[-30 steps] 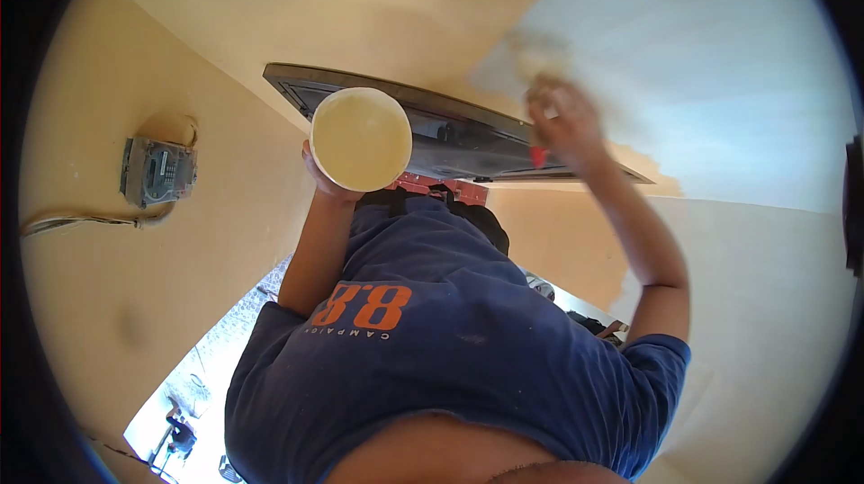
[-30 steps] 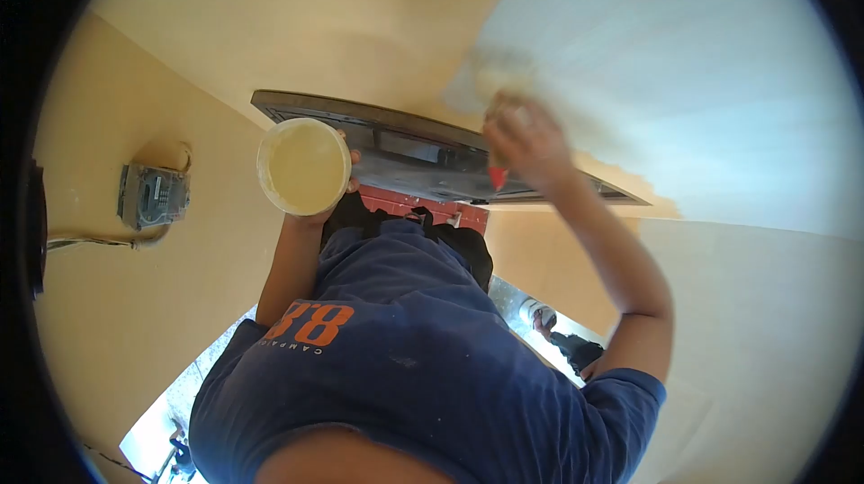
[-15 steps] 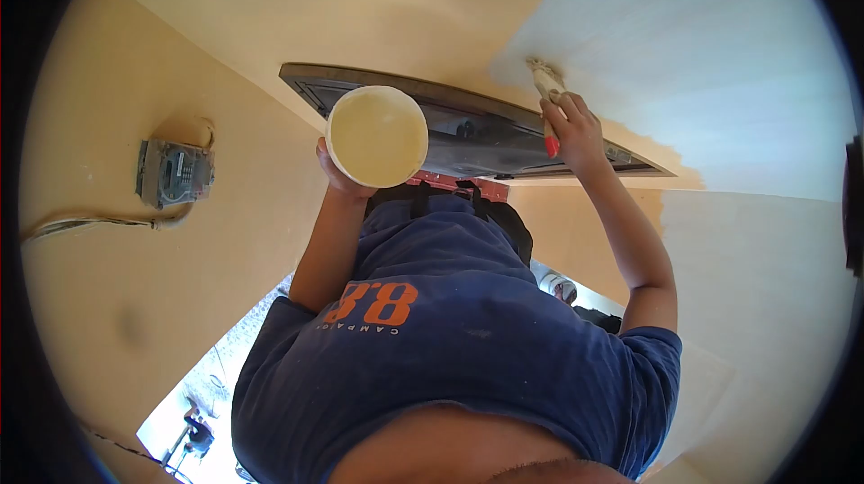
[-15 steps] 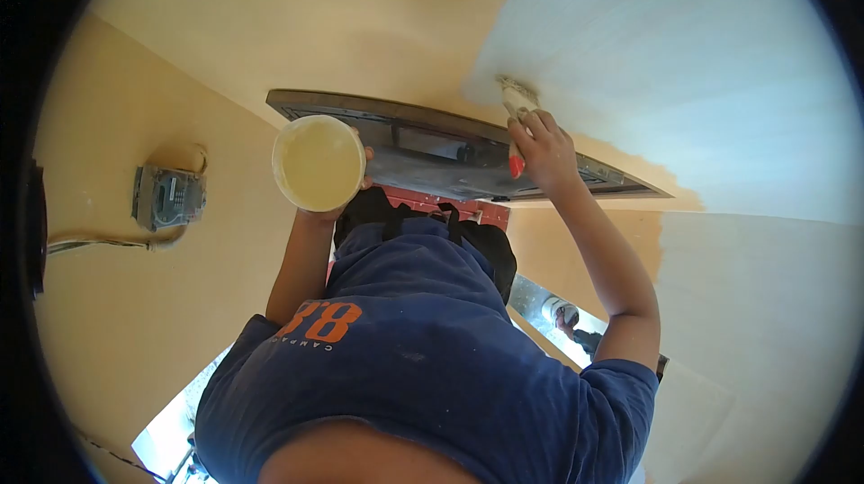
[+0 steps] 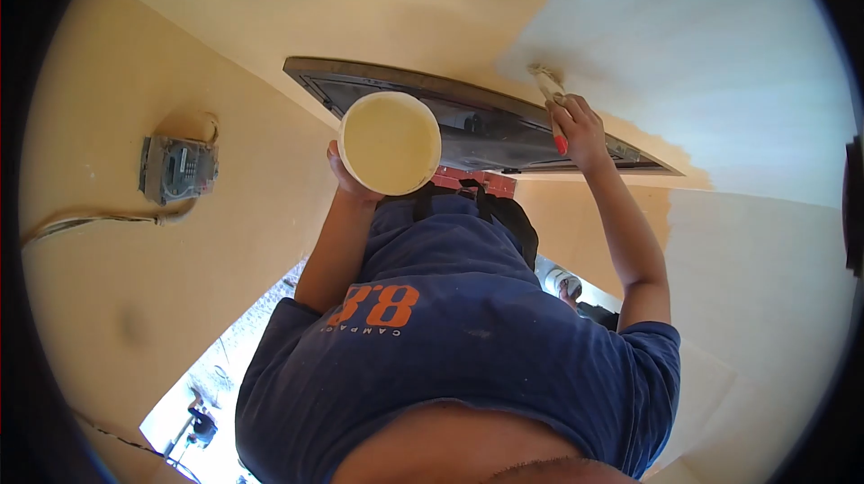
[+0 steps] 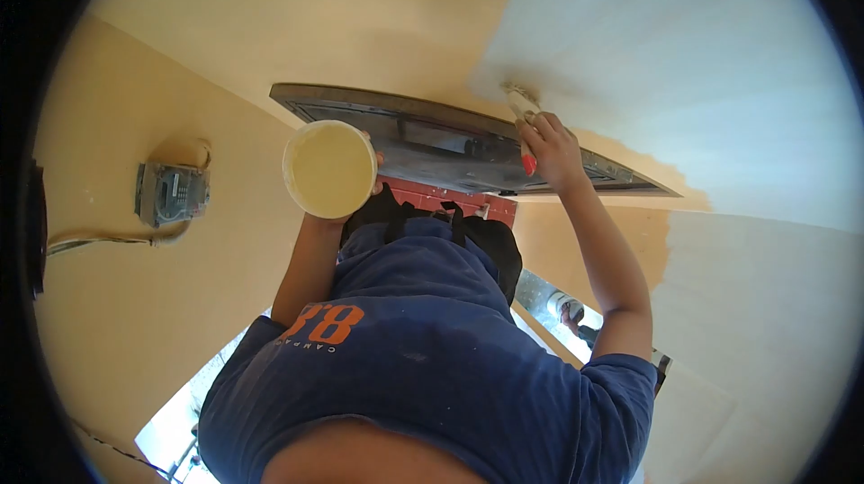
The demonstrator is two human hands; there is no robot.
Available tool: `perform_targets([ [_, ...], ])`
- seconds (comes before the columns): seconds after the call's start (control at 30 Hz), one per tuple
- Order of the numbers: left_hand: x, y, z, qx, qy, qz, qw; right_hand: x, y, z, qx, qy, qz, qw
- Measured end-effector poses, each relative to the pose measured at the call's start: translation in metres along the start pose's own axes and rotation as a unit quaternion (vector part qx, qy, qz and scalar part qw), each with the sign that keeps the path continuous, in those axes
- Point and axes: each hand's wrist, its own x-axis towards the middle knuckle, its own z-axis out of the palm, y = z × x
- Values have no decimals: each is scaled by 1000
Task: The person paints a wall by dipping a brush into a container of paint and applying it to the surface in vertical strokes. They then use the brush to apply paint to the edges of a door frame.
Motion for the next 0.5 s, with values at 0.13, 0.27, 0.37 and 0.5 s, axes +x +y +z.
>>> perform_targets([
  [0.13,3,0,10,-2,-19,5,1000,-9,-11,11,33,-35,-55,997],
  [0.27,10,-2,13,-5,-30,3,1000,14,11,19,29,-65,-26,997],
  [0.37,10,-2,10,11,-46,-2,999,24,8,-4,27,-57,3,998],
  [0.5,15,-5,9,1,-41,-2,999,37,1,-87,-9,37,5,999],
])
